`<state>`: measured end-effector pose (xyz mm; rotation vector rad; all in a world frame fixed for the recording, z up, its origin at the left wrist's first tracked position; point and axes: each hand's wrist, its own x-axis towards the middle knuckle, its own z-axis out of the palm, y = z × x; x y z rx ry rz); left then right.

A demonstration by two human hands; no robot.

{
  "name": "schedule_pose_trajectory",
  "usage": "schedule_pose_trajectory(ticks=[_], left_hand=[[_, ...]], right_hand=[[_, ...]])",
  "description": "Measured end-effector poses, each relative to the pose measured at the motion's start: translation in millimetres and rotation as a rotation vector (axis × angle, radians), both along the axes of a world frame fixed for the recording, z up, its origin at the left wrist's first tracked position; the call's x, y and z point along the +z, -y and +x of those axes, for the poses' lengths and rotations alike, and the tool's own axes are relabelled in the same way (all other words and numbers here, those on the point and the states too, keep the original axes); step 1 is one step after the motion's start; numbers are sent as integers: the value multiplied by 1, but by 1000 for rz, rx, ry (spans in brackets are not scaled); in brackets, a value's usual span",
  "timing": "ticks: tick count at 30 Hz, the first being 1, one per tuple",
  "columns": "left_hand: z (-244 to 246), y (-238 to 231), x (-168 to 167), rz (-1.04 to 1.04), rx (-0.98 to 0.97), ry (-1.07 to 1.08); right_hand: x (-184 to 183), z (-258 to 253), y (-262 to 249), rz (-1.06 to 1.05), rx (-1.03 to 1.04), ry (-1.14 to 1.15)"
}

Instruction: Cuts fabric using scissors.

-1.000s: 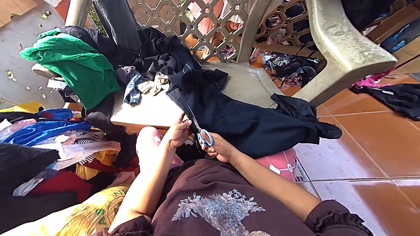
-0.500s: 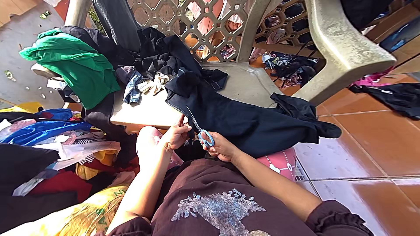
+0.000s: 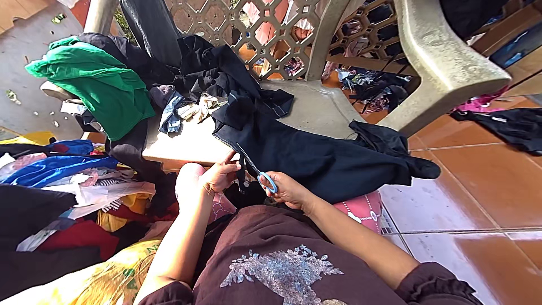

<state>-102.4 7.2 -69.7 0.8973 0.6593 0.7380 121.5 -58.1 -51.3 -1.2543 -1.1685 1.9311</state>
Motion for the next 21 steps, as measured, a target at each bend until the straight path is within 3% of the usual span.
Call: schedule_pose_trajectory(ticks=[7,14,21], left_hand=[[6,-18,13,-81,407,-168],[17,-14,9,8,487,-132],[14,-5,7,-75,411,3]], right_hand=[[-5,-6,0,69,6,190],[-7,-6,1,60,9,189],[0,-7,0,-58,49,-29]])
